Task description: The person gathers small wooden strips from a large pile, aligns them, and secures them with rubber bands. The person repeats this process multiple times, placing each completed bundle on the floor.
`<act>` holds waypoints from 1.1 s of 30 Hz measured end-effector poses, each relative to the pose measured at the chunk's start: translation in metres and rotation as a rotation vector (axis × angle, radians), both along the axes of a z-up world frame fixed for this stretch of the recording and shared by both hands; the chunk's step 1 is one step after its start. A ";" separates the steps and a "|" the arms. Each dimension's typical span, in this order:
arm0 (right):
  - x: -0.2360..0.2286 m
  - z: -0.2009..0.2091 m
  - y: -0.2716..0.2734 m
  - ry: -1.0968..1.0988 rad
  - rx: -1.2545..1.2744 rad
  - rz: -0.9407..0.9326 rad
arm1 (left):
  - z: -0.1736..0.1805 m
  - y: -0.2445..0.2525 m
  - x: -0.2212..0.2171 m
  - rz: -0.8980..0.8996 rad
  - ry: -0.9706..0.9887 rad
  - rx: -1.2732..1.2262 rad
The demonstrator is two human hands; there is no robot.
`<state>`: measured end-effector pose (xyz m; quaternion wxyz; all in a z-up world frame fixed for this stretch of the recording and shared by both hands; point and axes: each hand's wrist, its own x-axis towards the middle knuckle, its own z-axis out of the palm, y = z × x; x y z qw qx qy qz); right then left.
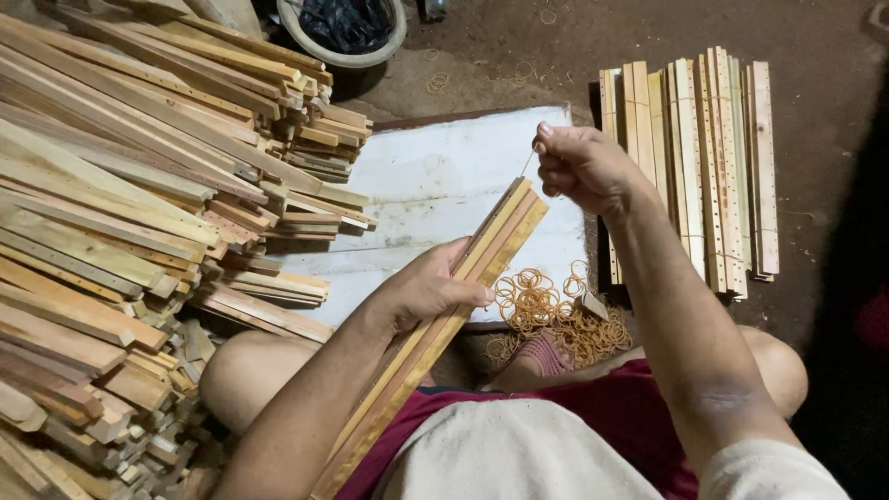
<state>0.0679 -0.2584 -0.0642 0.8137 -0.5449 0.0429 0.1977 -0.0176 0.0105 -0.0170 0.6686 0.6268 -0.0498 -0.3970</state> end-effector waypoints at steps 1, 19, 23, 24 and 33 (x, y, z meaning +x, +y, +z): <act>-0.003 0.002 0.002 -0.003 -0.002 -0.001 | -0.003 -0.001 0.002 -0.001 -0.003 -0.002; -0.072 -0.039 0.105 0.097 0.242 -0.362 | -0.022 0.003 0.016 0.069 0.001 0.246; -0.045 -0.044 0.084 0.271 0.310 -0.543 | -0.014 0.016 -0.002 -0.063 0.105 0.184; -0.033 -0.053 0.072 0.267 0.310 -0.559 | -0.021 0.027 -0.011 -0.117 0.223 0.159; -0.031 -0.023 0.082 0.110 0.185 -0.488 | -0.072 0.006 0.010 0.059 0.256 -0.022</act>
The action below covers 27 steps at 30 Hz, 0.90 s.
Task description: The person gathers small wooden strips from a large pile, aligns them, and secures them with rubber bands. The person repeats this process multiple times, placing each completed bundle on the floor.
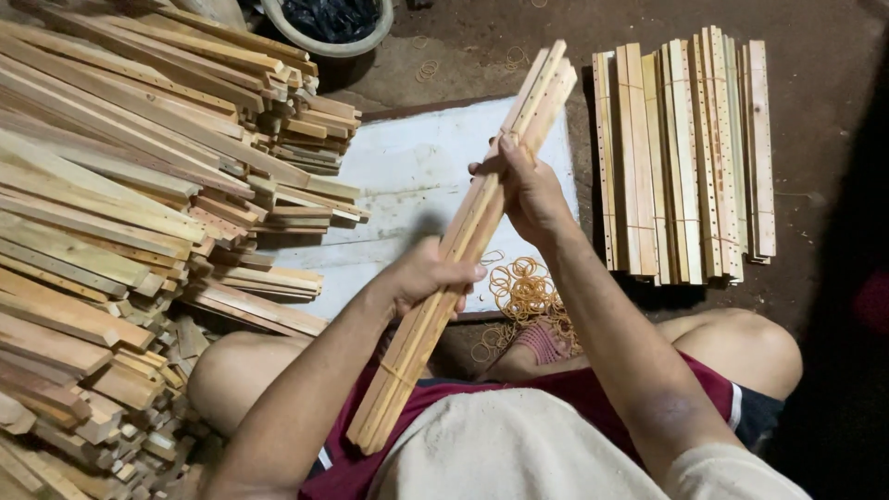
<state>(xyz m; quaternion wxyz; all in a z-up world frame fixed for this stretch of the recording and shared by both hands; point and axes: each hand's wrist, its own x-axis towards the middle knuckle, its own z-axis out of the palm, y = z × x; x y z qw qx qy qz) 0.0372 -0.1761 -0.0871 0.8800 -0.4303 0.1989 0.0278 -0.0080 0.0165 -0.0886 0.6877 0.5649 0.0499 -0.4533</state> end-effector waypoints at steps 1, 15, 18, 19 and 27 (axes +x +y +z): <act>-0.011 0.016 0.009 0.003 0.001 0.002 | -0.003 -0.008 0.013 0.002 0.003 0.001; -0.104 -0.012 -0.032 0.064 -0.306 0.235 | -0.041 -0.140 0.087 0.487 -0.394 -0.057; -0.097 -0.044 -0.073 0.184 -0.510 0.058 | -0.115 -0.175 0.085 0.153 -0.398 0.187; -0.089 -0.052 -0.088 0.187 -0.512 0.037 | -0.107 -0.190 0.074 0.134 -0.401 0.179; -0.070 -0.107 -0.209 0.530 -1.303 0.109 | -0.230 -0.315 0.050 -0.183 -0.242 0.255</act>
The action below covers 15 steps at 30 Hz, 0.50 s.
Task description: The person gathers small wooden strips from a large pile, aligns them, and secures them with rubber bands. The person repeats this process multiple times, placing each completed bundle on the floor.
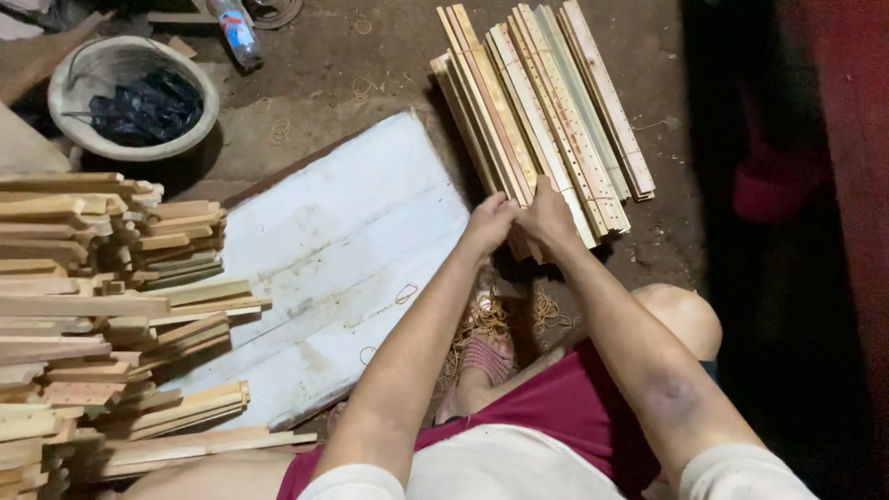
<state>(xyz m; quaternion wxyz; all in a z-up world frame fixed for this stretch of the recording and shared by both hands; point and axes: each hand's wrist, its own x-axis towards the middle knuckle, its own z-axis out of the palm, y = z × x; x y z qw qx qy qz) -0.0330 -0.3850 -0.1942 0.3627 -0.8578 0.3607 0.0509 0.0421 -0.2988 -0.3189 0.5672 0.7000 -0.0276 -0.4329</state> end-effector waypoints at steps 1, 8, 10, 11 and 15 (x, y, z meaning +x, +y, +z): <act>0.002 -0.010 -0.011 -0.004 0.002 -0.006 | 0.008 -0.006 -0.001 -0.006 -0.004 0.002; 0.006 -0.066 -0.049 0.125 -0.216 -0.008 | 0.036 -0.037 -0.022 -0.072 -0.015 0.130; 0.008 -0.105 -0.063 0.137 -0.338 0.016 | 0.032 -0.039 -0.025 -0.058 -0.001 0.140; 0.006 -0.131 -0.068 0.108 -0.508 0.031 | 0.036 -0.039 -0.026 -0.031 0.051 0.103; 0.009 -0.182 -0.078 0.218 -0.596 0.055 | 0.040 -0.028 -0.030 0.037 0.184 0.018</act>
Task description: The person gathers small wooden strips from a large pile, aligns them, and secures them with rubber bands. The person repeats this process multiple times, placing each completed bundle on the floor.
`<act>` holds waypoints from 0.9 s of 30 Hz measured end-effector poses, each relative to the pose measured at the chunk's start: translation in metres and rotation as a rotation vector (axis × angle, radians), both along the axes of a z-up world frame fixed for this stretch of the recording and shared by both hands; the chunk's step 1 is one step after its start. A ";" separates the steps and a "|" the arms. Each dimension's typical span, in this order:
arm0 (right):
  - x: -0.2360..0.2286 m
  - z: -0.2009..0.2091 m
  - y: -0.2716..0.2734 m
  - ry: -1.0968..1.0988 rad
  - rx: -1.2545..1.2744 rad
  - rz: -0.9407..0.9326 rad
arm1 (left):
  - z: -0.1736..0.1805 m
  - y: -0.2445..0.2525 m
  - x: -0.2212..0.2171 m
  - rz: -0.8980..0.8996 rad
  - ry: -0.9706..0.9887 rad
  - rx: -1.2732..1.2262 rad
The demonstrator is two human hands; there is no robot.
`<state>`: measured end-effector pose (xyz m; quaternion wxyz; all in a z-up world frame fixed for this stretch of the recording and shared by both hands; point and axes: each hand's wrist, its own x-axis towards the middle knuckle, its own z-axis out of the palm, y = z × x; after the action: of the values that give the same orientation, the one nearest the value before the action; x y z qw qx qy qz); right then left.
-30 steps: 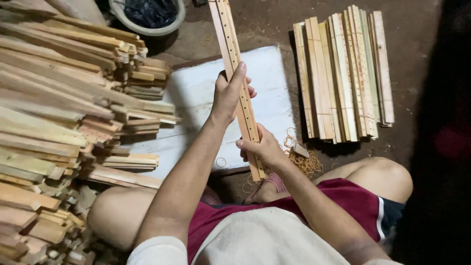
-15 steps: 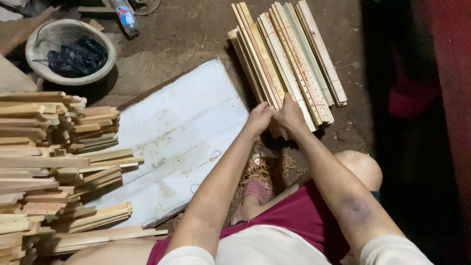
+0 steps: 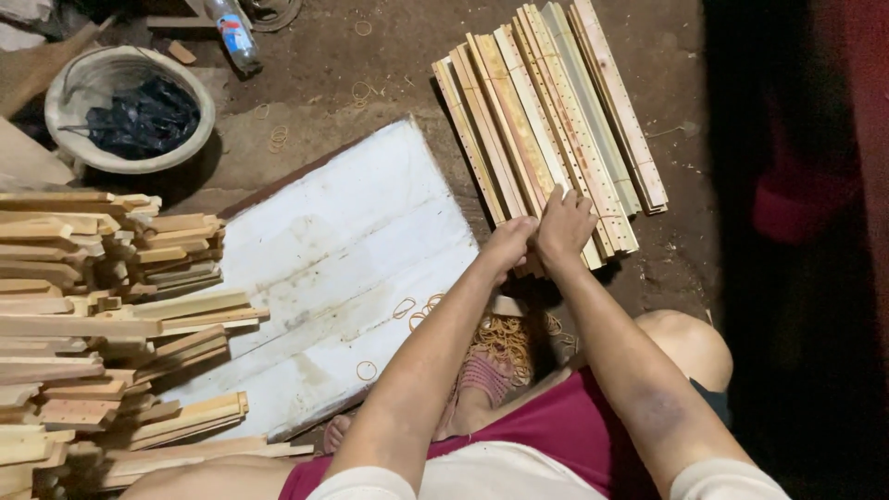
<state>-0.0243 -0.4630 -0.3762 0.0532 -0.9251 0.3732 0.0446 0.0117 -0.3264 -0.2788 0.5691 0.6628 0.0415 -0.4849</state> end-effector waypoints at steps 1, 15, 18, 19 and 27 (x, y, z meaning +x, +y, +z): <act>-0.002 0.024 0.010 0.000 0.002 0.014 | 0.003 0.005 0.002 0.014 0.000 0.002; 0.039 0.211 0.294 -0.575 1.177 0.705 | 0.105 0.233 0.065 0.850 -0.024 -0.439; 0.041 0.262 0.361 -0.754 1.172 1.010 | 0.157 0.299 0.062 0.988 0.021 -0.409; 0.049 0.256 0.373 -0.740 1.176 1.037 | 0.162 0.314 0.062 1.013 0.014 -0.420; 0.133 0.199 0.432 -0.378 0.736 0.865 | 0.170 0.462 0.090 0.960 -0.217 -0.480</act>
<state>0.1088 -0.0310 -0.1773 0.4126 -0.9058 -0.0932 0.0233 0.1014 0.1356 -0.1090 0.8628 0.4670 0.1685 -0.0954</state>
